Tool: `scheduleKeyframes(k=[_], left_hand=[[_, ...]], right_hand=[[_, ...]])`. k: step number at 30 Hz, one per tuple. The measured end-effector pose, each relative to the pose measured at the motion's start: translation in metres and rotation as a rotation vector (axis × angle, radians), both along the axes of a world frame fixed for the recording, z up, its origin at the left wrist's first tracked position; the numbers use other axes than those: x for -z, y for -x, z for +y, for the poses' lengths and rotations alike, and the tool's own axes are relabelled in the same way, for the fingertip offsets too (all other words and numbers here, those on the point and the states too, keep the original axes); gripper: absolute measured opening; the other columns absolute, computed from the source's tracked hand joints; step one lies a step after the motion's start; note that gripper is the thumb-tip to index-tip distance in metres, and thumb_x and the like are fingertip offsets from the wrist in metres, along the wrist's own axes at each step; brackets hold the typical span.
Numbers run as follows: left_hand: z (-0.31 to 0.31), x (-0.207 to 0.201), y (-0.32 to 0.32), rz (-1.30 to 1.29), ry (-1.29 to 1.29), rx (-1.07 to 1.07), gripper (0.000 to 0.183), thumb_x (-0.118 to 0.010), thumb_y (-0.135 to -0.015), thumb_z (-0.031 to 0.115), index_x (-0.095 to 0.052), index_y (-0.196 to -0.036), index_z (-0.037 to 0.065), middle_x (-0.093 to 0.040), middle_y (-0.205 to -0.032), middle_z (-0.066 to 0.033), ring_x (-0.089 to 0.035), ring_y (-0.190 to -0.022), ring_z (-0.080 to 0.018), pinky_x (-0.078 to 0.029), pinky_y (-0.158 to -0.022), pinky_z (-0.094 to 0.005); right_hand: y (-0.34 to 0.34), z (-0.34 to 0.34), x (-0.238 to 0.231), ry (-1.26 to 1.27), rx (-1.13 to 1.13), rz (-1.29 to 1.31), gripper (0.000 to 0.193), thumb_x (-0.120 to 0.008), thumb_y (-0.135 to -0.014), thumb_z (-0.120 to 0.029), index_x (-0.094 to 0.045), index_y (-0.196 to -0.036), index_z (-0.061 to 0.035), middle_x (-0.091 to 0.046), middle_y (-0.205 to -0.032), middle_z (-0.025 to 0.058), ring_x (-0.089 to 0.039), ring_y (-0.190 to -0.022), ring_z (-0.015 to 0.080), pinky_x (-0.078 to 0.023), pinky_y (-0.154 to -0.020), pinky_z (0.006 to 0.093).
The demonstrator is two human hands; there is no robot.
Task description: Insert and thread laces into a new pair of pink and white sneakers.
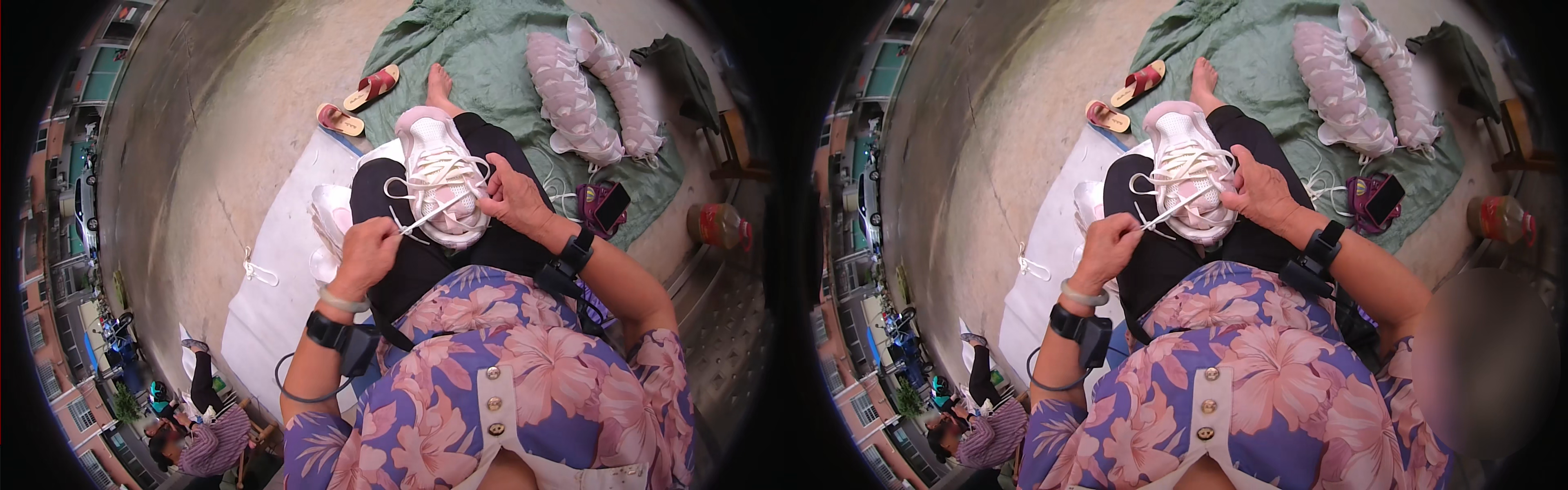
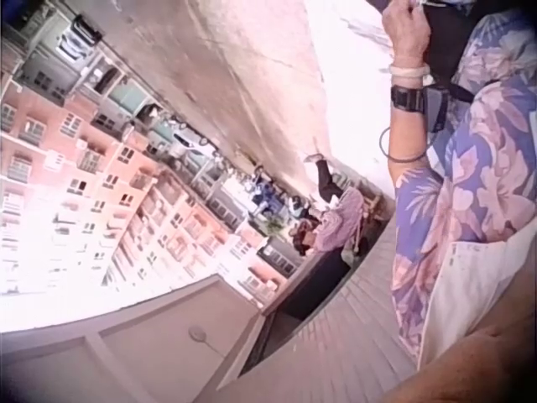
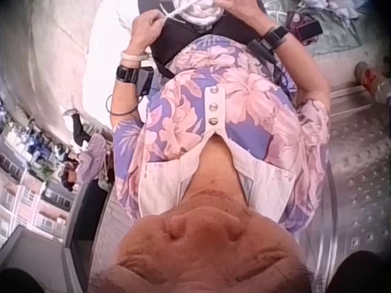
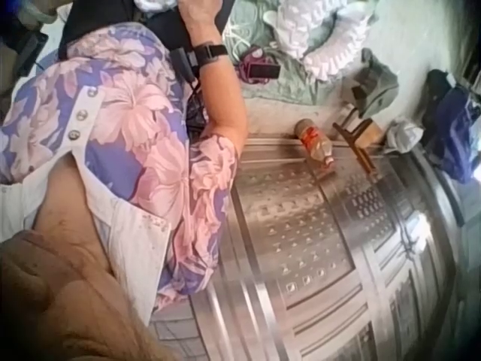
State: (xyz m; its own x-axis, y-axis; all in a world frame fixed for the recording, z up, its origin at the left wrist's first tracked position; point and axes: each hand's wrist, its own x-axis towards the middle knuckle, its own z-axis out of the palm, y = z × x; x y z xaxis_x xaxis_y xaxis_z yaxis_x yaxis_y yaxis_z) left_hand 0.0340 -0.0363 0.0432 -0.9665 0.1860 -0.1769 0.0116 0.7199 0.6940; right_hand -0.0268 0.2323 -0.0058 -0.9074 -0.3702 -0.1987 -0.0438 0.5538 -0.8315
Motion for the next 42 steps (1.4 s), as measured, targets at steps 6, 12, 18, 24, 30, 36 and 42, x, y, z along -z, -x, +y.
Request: scheduleKeyframes(k=[6,12,18,24,30,36,42], left_hand=[[-0.021,0.004,-0.044,-0.411,-0.511,-0.269,0.012,-0.061,-0.086,0.015,-0.060,-0.078,0.006,-0.049,-0.064,0.0072,-0.042,-0.053,-0.0008,-0.033,-0.047,-0.0155],[-0.037,0.036,-0.050,-0.209,-0.722,-0.691,0.012,-0.058,-0.089,0.016,-0.061,-0.084,0.005,-0.053,-0.065,0.0025,-0.043,-0.048,-0.0017,-0.033,-0.044,-0.0152],[-0.110,0.130,-0.067,0.167,-0.067,-0.882,0.009,-0.059,-0.083,0.011,-0.062,-0.087,0.004,-0.057,-0.066,-0.0009,-0.054,-0.055,-0.0107,-0.044,-0.053,-0.0228],[-0.106,0.136,-0.035,0.135,0.536,-0.731,0.036,-0.062,-0.073,0.015,-0.059,-0.108,0.009,-0.057,-0.105,-0.0134,-0.053,-0.095,-0.0320,-0.043,-0.083,-0.0383],[-0.109,0.142,-0.004,-0.108,0.571,-0.792,0.051,-0.064,-0.073,0.017,-0.050,-0.121,0.010,-0.045,-0.125,-0.0133,-0.044,-0.109,-0.0348,-0.037,-0.091,-0.0469],[-0.118,0.160,0.003,-0.040,0.476,-0.907,0.050,-0.064,-0.072,0.013,-0.050,-0.120,0.011,-0.046,-0.125,-0.0125,-0.044,-0.110,-0.0341,-0.037,-0.092,-0.0449],[-0.133,0.164,-0.004,-0.134,0.566,-0.720,0.040,-0.062,-0.072,0.014,-0.058,-0.112,0.013,-0.046,-0.125,-0.0107,-0.044,-0.109,-0.0320,-0.037,-0.090,-0.0461]], right_hand=[[0.016,-0.009,0.004,0.443,0.183,-0.385,0.076,-0.070,-0.069,-0.010,-0.030,-0.133,0.0025,-0.055,-0.091,0.0066,-0.053,-0.076,0.0107,-0.045,-0.071,0.0234],[0.020,-0.008,-0.011,0.615,0.192,-0.292,0.047,-0.061,-0.079,-0.002,-0.043,-0.123,0.0014,-0.057,-0.085,0.0013,-0.052,-0.076,0.0068,-0.040,-0.067,0.0195],[0.021,0.009,0.005,0.605,0.291,-0.389,0.034,-0.057,-0.084,-0.010,-0.051,-0.116,-0.0018,-0.061,-0.089,0.0028,-0.057,-0.074,0.0072,-0.044,-0.061,0.0188],[0.013,0.021,0.013,0.440,0.268,-0.440,0.020,-0.055,-0.088,-0.012,-0.055,-0.106,-0.0024,-0.061,-0.083,0.0037,-0.057,-0.065,0.0078,-0.046,-0.056,0.0192],[0.020,0.025,0.012,0.434,0.306,-0.566,0.019,-0.056,-0.087,-0.013,-0.055,-0.103,-0.0037,-0.061,-0.082,0.0029,-0.056,-0.062,0.0064,-0.045,-0.054,0.0183],[0.020,0.026,0.015,0.366,0.301,-0.549,0.018,-0.055,-0.088,-0.016,-0.056,-0.102,-0.0054,-0.060,-0.080,0.0005,-0.054,-0.061,0.0043,-0.043,-0.052,0.0175],[0.020,0.021,0.008,0.384,0.302,-0.571,0.024,-0.052,-0.091,-0.025,-0.055,-0.105,-0.0055,-0.059,-0.079,-0.0002,-0.053,-0.060,0.0042,-0.042,-0.051,0.0171]])
